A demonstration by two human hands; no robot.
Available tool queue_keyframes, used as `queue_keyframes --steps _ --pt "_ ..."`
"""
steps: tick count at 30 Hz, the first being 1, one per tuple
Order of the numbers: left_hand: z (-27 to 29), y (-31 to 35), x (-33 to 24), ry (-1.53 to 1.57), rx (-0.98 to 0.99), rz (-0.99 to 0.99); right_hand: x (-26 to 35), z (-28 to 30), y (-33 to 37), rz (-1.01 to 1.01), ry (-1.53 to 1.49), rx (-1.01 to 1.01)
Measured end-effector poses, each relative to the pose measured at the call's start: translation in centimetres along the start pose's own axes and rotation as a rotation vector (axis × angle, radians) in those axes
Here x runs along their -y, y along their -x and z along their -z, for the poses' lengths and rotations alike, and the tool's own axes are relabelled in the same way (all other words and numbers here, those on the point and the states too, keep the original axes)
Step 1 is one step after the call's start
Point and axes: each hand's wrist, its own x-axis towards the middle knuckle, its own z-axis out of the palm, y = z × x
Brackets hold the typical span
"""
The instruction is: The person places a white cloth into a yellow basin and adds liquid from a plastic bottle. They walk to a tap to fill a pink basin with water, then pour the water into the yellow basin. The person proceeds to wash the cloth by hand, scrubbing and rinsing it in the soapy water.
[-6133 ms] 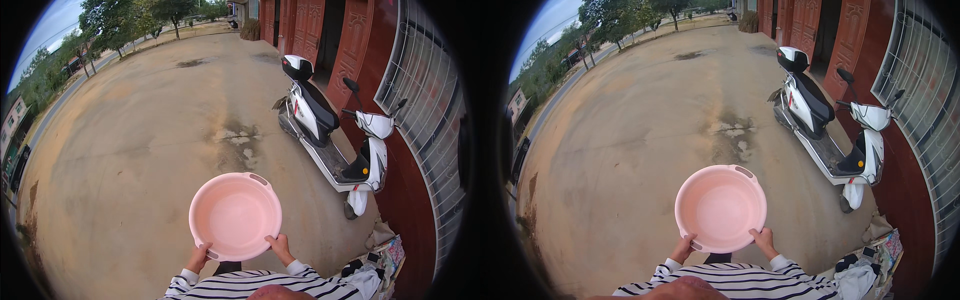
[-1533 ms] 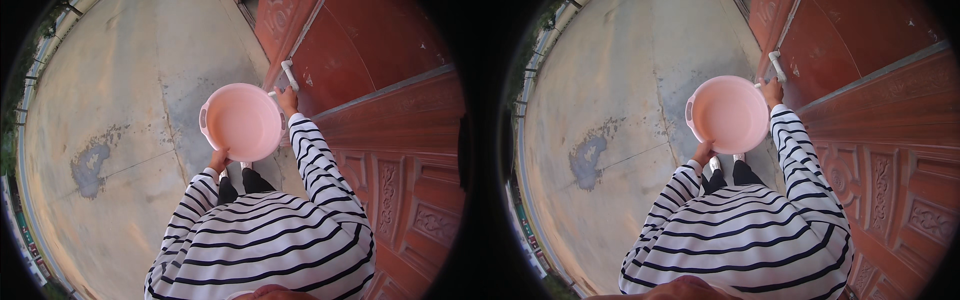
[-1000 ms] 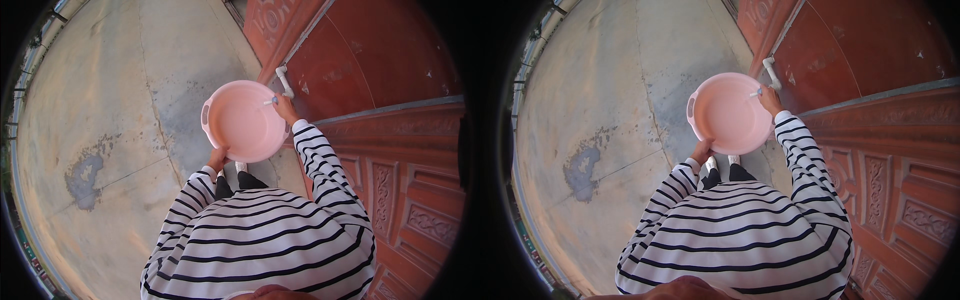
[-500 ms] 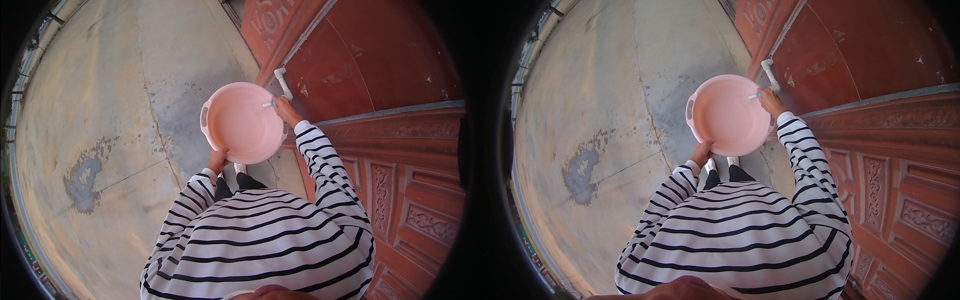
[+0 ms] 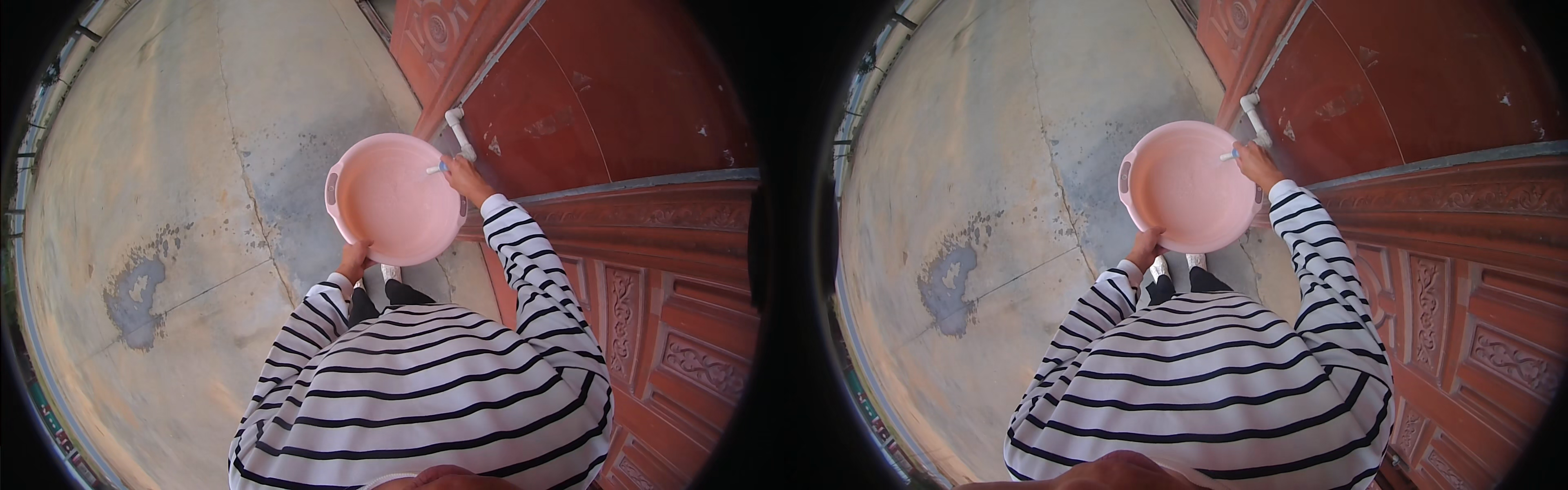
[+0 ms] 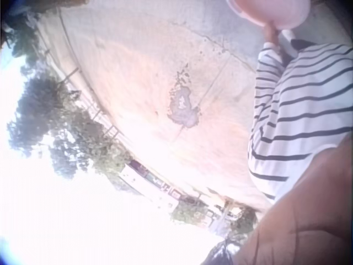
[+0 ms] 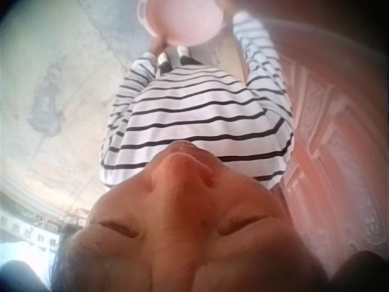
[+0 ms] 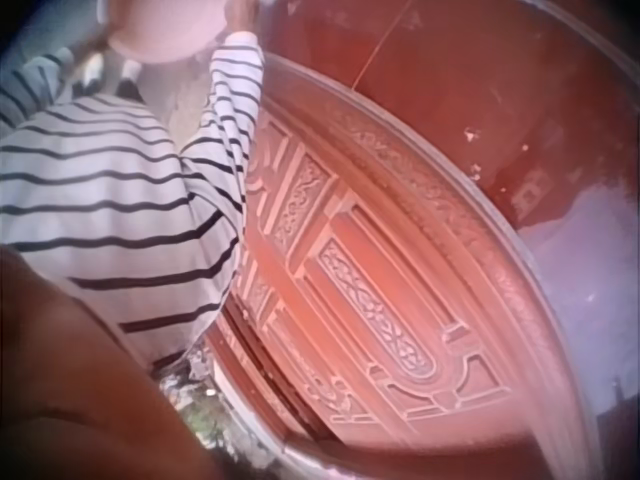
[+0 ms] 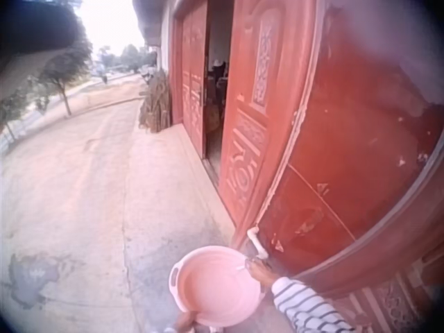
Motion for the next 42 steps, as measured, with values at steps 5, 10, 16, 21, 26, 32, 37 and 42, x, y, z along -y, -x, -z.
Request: queue_keyframes --steps 5,10,16,21,26,32,37,42 --pt "0.4 -0.2 0.4 0.011 -0.021 0.021 0.5 -0.3 0.3 -0.036 -0.01 -0.044" --pt "0.4 -0.3 0.7 0.007 -0.008 0.008 0.3 -0.2 0.2 -0.033 0.054 -0.029" --pt "0.3 -0.3 0.6 -0.015 -0.016 0.006 0.8 0.0 0.2 -0.065 0.033 -0.049" --pt "0.4 -0.3 0.9 -0.044 -0.036 0.005 0.5 0.1 0.3 -0.081 0.006 -0.046" --pt "0.4 0.4 0.7 -0.046 -0.051 0.008 0.6 0.2 0.6 -0.077 -0.02 -0.049" --pt "0.2 1.5 0.1 -0.039 -0.038 -0.016 1.2 1.0 0.4 -0.106 0.009 -0.011" --pt "0.3 1.3 0.3 -0.02 -0.031 -0.02 2.0 1.8 0.5 -0.106 0.028 -0.024" --pt "0.4 1.5 0.4 -0.024 -0.044 -0.031 2.0 1.8 0.5 -0.121 0.065 0.015"
